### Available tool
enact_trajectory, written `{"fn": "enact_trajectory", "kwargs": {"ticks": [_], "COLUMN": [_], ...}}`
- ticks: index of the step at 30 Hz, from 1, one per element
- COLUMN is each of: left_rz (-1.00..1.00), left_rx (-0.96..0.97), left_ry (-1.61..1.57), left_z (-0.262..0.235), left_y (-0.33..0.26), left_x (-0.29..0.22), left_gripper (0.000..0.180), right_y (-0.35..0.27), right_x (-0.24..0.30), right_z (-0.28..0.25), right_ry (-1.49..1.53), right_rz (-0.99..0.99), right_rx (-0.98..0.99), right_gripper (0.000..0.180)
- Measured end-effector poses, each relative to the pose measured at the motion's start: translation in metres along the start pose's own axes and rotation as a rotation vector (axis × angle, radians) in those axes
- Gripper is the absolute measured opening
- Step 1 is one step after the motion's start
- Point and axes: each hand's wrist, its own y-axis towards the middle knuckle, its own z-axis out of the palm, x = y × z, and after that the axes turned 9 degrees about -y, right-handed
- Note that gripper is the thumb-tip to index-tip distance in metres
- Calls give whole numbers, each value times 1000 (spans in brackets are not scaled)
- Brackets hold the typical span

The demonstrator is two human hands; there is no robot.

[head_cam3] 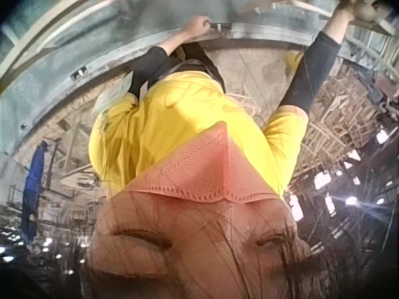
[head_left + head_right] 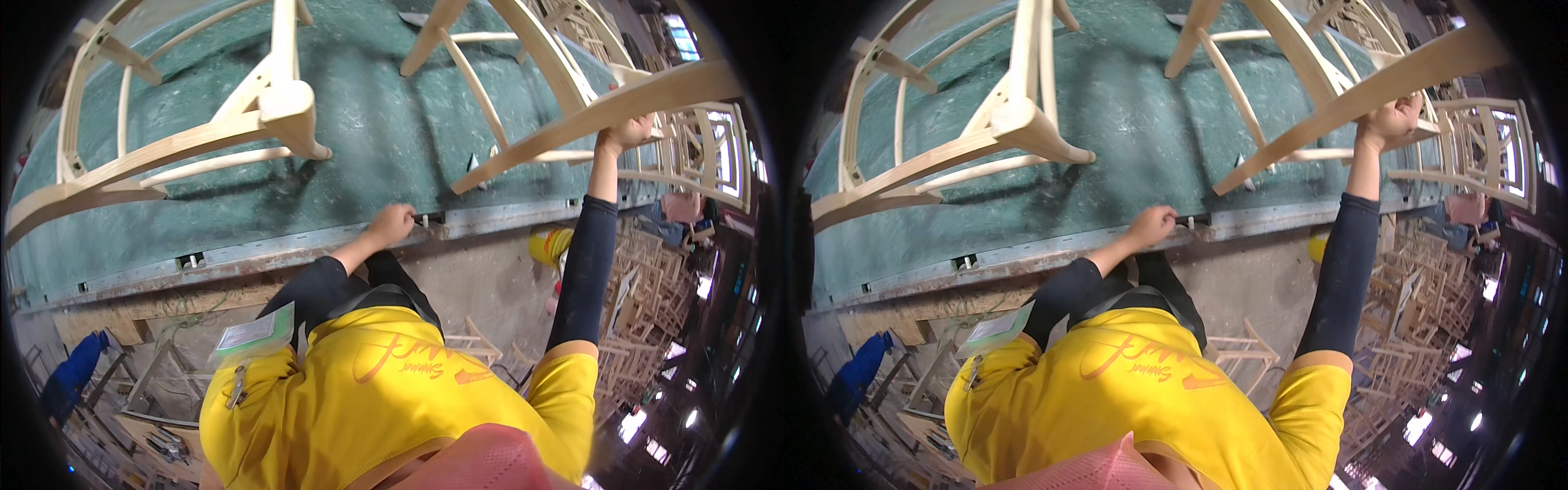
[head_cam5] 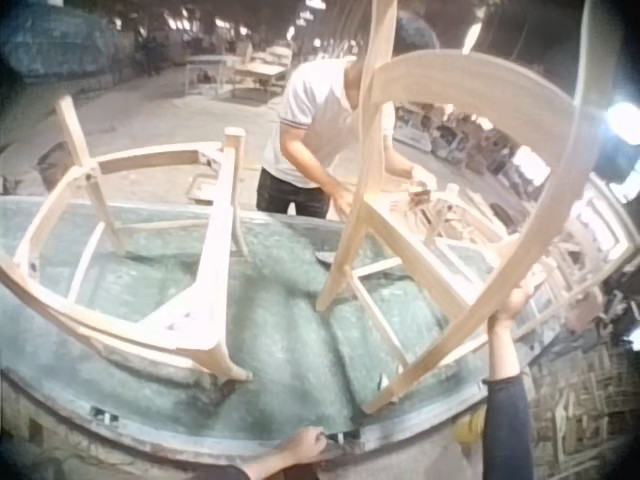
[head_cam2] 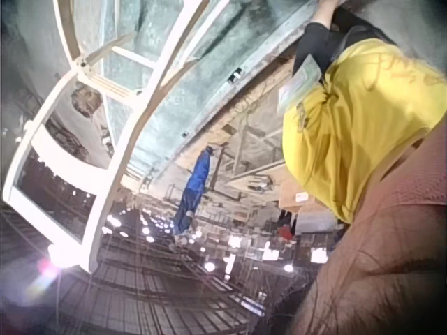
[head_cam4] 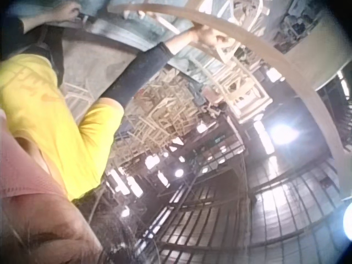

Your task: The person sands the wooden frame of a chair using a sanding block. They move the chair on the workbench, flip it over, and sand various parts including legs and crossbars.

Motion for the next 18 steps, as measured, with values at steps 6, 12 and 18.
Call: {"fn": "enact_trajectory", "kwargs": {"ticks": [6,12,18], "left_rz": [-95,-194,-168], "left_rx": [-14,-19,-8], "left_ry": [-6,-100,-49], "left_z": [-30,-30,-23], "left_y": [35,35,17], "left_x": [3,8,33], "left_gripper": [25,26,26], "right_y": [3,-34,-48], "right_x": [-39,-2,-3], "right_z": [-31,-42,-63], "right_ry": [-202,326,-50], "right_rz": [-120,279,528], "right_rx": [6,69,61], "right_gripper": [21,37,30]}}
